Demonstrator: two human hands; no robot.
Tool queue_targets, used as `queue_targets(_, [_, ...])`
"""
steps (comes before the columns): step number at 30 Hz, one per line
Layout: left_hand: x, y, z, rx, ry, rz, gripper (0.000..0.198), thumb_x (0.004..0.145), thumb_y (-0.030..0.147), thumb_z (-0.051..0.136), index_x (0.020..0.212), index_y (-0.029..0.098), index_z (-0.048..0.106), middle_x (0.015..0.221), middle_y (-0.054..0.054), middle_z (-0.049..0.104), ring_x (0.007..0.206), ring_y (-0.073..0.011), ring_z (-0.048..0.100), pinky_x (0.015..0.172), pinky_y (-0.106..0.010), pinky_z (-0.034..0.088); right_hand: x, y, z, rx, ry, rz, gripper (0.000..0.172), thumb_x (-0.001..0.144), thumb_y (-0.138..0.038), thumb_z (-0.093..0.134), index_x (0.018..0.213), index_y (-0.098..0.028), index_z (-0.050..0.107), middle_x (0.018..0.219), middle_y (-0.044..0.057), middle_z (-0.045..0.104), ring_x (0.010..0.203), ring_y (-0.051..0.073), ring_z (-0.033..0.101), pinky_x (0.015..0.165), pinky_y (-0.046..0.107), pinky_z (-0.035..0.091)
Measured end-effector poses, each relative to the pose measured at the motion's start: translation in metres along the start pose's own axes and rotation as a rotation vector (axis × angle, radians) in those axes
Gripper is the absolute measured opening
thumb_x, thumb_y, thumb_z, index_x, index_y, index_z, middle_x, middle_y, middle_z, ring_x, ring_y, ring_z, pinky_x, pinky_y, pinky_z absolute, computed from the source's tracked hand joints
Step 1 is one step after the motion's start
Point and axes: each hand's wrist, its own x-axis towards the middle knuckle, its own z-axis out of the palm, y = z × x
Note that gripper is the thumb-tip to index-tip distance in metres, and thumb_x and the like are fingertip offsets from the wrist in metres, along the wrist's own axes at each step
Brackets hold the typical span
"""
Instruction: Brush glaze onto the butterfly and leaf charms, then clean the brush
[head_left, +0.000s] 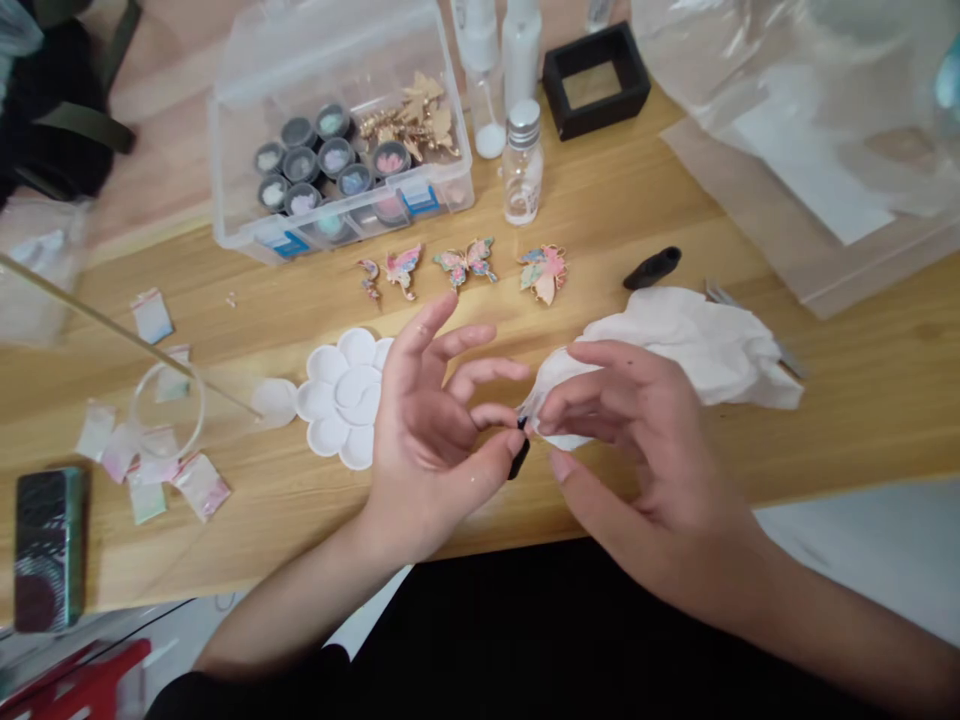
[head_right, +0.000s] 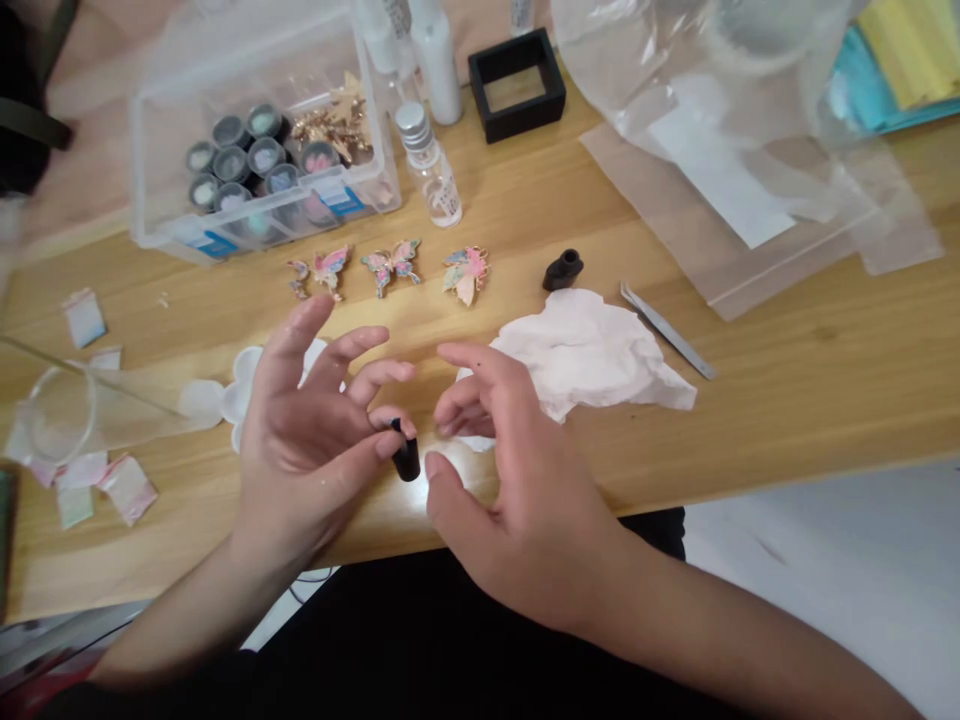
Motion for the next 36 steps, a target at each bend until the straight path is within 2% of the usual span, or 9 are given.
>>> queue_targets(3, [-0.0017, 0.0007, -0.0003, -0.059, -0.010, -0.034, 0.076, 0.068, 0.009, 0.081, 0.130, 0.041, 0.051, 0.126, -0.001, 0.049, 0.108, -0.0177, 0.062, 0.065, -0.017, 0.058, -0.0003, 0.0004, 0.0042, 0.065, -0.075, 0.071, 0.065, 0.084, -0.014, 0.061, 0.139, -0.032, 0.030, 0.108, 0.000, 0.060, 0.104, 0.013, 0.062, 0.100, 0.035, 0.054])
queue_targets(5, [-0.0024, 0.0006, -0.0005, -0.051, -0.012, -0.040, 0.075, 0.069, 0.011, 0.081, 0.130, 0.042, 0.050, 0.128, -0.001, 0.050, 0.110, -0.0183, 0.061, 0.066, -0.019, 0.058, 0.0004, -0.0002, 0.0068, 0.100, -0.078, 0.094, 0.065, 0.085, -0.015, 0.061, 0.138, -0.033, 0.030, 0.103, -0.002, 0.062, 0.100, 0.012, 0.064, 0.096, 0.032, 0.056])
queue_targets(9, [-0.0027, 0.0004, -0.0009, -0.053, -0.014, -0.041, 0.075, 0.070, 0.012, 0.080, 0.131, 0.042, 0.049, 0.129, -0.001, 0.051, 0.110, -0.0188, 0.061, 0.064, -0.020, 0.058, 0.0036, -0.0024, 0.0094, 0.109, -0.058, 0.093, 0.063, 0.084, -0.015, 0.063, 0.136, -0.033, 0.033, 0.093, -0.005, 0.062, 0.092, 0.010, 0.065, 0.089, 0.027, 0.058])
queue_targets(12, [-0.0024, 0.0010, -0.0012, -0.077, -0.010, -0.060, 0.071, 0.072, 0.012, 0.077, 0.130, 0.042, 0.049, 0.128, 0.000, 0.052, 0.108, -0.0181, 0.061, 0.062, -0.019, 0.057, 0.0060, -0.0042, 0.0096, 0.111, -0.067, 0.095, 0.062, 0.083, -0.013, 0.062, 0.134, -0.033, 0.034, 0.092, -0.005, 0.063, 0.091, 0.011, 0.066, 0.087, 0.025, 0.060])
queue_targets(16, [-0.0021, 0.0016, -0.0018, -0.094, -0.012, -0.080, 0.065, 0.075, 0.010, 0.074, 0.129, 0.039, 0.050, 0.127, -0.002, 0.053, 0.108, -0.0188, 0.063, 0.061, -0.020, 0.057, 0.0071, -0.0054, 0.0092, 0.138, -0.070, 0.046, 0.064, 0.080, -0.006, 0.060, 0.132, -0.033, 0.036, 0.091, -0.003, 0.065, 0.088, 0.013, 0.068, 0.085, 0.029, 0.062])
queue_targets(20, [-0.0020, 0.0014, -0.0022, -0.076, 0.013, -0.072, 0.060, 0.078, 0.012, 0.072, 0.128, 0.039, 0.051, 0.126, -0.002, 0.053, 0.108, -0.0191, 0.063, 0.064, -0.022, 0.057, 0.0057, -0.0052, 0.0079, 0.103, -0.083, 0.055, 0.065, 0.079, -0.007, 0.060, 0.134, -0.033, 0.036, 0.091, -0.003, 0.066, 0.086, 0.014, 0.067, 0.083, 0.032, 0.063])
queue_targets(27, [0.0006, 0.0020, -0.0025, 0.045, 0.092, 0.034, 0.054, 0.077, 0.017, 0.076, 0.122, 0.038, 0.055, 0.121, -0.001, 0.056, 0.099, -0.0148, 0.064, 0.073, -0.026, 0.055, 0.0037, -0.0040, 0.0048, 0.075, -0.113, 0.067, 0.059, 0.081, -0.011, 0.060, 0.132, -0.032, 0.039, 0.090, -0.001, 0.063, 0.082, 0.015, 0.065, 0.075, 0.030, 0.062])
queue_targets(32, [-0.0001, 0.0031, -0.0040, 0.147, -0.032, 0.190, 0.062, 0.073, 0.009, 0.075, 0.126, 0.035, 0.054, 0.117, 0.000, 0.053, 0.085, -0.0103, 0.063, 0.083, -0.031, 0.051, 0.0037, -0.0034, 0.0042, 0.097, -0.103, 0.023, 0.064, 0.080, -0.008, 0.060, 0.134, -0.036, 0.039, 0.086, -0.002, 0.061, 0.078, 0.014, 0.063, 0.073, 0.030, 0.061])
queue_targets(36, [-0.0017, 0.0033, -0.0050, 0.219, -0.079, 0.203, 0.060, 0.076, 0.010, 0.073, 0.128, 0.033, 0.052, 0.111, -0.001, 0.057, 0.083, -0.0117, 0.061, 0.079, -0.031, 0.054, 0.0034, -0.0031, 0.0042, 0.091, -0.119, 0.052, 0.066, 0.080, -0.009, 0.060, 0.135, -0.035, 0.035, 0.085, -0.003, 0.059, 0.079, 0.013, 0.062, 0.073, 0.029, 0.060])
